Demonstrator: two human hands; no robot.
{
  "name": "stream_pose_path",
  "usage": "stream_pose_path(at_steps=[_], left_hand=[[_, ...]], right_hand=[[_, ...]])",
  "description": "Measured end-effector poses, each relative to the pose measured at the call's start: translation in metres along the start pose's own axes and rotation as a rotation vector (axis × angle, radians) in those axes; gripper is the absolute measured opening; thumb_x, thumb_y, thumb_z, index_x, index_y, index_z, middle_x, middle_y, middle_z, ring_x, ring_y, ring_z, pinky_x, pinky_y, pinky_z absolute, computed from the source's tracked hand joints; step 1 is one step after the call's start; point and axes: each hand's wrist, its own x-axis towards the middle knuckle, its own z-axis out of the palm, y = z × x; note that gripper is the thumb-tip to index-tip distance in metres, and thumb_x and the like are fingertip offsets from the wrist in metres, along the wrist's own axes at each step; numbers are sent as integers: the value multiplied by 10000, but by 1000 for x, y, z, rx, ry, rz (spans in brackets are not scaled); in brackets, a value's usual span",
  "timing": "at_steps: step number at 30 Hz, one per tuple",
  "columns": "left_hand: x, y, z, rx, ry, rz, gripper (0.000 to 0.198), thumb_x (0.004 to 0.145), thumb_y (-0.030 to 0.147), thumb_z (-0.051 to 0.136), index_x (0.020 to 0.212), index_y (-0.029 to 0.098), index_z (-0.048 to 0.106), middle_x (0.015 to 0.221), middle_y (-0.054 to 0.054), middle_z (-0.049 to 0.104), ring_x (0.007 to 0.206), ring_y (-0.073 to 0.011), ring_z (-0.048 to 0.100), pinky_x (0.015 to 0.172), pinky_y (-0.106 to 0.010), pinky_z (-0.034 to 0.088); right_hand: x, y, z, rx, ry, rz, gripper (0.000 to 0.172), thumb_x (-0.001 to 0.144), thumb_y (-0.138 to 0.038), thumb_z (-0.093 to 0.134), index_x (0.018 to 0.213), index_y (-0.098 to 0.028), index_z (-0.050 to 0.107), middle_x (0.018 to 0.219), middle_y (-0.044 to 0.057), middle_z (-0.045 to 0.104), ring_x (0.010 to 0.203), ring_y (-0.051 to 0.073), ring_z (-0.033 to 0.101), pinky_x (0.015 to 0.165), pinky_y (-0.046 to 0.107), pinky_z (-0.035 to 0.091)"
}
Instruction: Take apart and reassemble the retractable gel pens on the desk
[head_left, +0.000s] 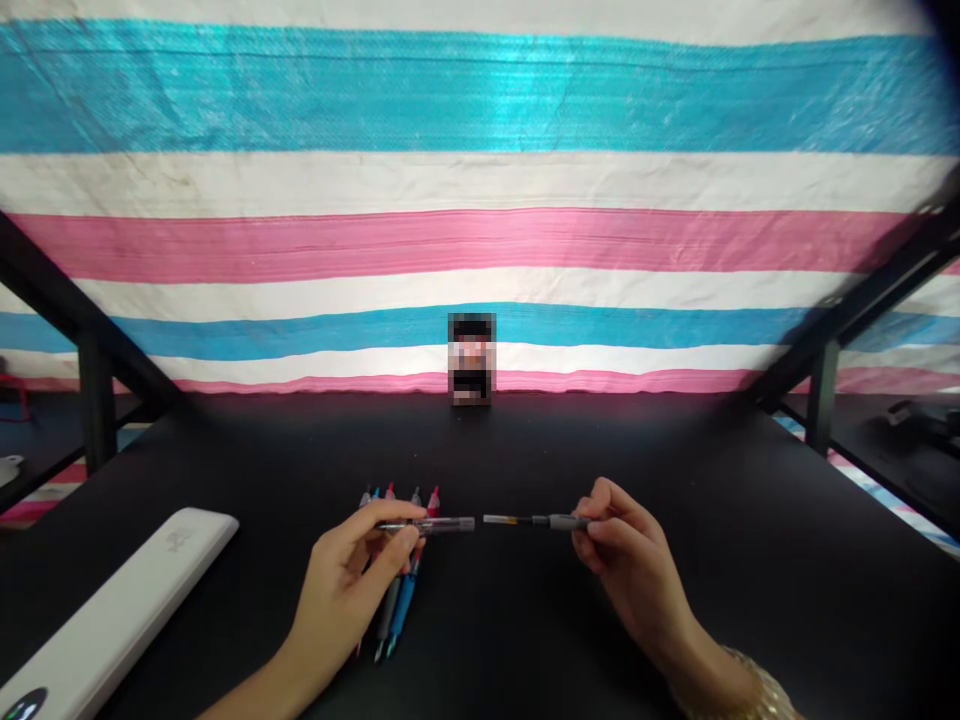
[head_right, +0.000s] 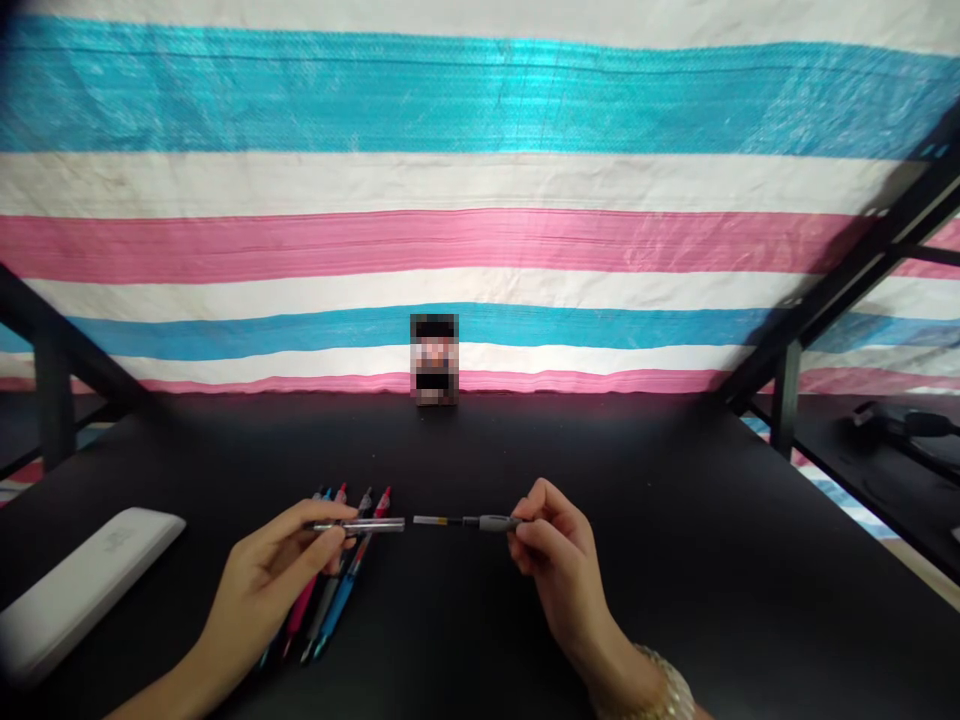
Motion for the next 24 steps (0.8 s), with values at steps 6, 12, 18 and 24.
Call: stream_pose_path(at_steps=[6,12,18,24], left_hand=[[-3,5,4,-9,19,-3,126,865,252,675,927,197,770,738,-10,720,554,-124,623,551,-202,531],[-4,8,8,-4,-61,6,128,842,208,677,928,193,772,699,-15,746,521,-135,678,527,-202,554],[-2,13,11,10,-120,7,134,844,196,653,928,183,758,582,-2,727,492,-143,694,482,-180,534],[-3,11,11,31,-118,32,123,838,184,656,898,188,764,515,20,690,449,-135,666,461,-177,507]], right_hand=[[-1,1,-1,-25,-64,5,114,659,-172,652,698,-196,547,573,-43,539,459,82,424,424,185,282],[-10,-1,7,-266,-212,-17,146,802,-247,700,798,-211,559,632,-11,626,514,123,523,461,218,381],[-16,4,6,-706,-288,-305,113,957,-318,606,997,-216,637,760,52,722,635,184,650,561,276,484],[-13,1,4,-956,-369,-530,350,1034,-325,461,718,-212,560,583,-11,520,506,138,492,509,261,373]])
